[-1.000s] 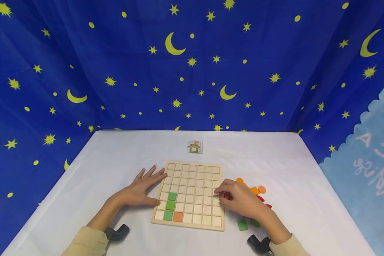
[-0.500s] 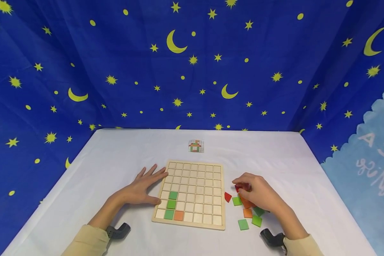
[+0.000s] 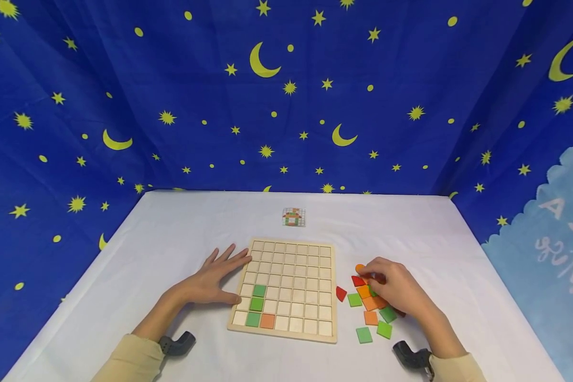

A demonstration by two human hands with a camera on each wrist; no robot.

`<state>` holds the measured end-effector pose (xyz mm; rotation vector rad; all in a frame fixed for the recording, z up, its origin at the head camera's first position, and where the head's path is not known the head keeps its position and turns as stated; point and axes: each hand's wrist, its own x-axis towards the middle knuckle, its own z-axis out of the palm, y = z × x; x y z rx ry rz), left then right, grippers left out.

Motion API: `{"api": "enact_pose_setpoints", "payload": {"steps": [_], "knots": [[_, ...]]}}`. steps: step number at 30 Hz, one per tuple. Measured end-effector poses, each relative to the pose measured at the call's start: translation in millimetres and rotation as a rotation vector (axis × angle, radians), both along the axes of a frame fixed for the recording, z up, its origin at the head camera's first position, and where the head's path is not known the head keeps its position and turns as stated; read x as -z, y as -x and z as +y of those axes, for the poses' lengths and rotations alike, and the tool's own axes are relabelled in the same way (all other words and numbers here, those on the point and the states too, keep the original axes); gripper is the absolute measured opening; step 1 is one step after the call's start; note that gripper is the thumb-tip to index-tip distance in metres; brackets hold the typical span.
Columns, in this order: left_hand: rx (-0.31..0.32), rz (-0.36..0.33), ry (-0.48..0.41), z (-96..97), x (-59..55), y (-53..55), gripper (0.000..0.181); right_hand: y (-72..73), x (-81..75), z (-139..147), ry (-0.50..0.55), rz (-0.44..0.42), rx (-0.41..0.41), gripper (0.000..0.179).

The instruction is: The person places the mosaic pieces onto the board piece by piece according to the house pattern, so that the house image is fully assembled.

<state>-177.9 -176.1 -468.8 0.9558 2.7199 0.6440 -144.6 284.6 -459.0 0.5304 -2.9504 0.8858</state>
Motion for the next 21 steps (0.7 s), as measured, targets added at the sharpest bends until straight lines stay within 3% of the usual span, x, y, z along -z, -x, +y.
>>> {"api": "enact_pose_setpoints", "payload": {"steps": [11, 21], "knots": [[-0.003, 0.003, -0.001, -0.5, 1.7, 1.0, 0.096, 0.4, 0.3, 6.5, -0.052, 0.072, 0.029, 0.017], [-0.003, 0.002, 0.0, 0.3, 0.3, 0.1, 0.096, 0.4, -5.0, 9.1, -0.136, 0.02, 0.141, 0.019]]}}
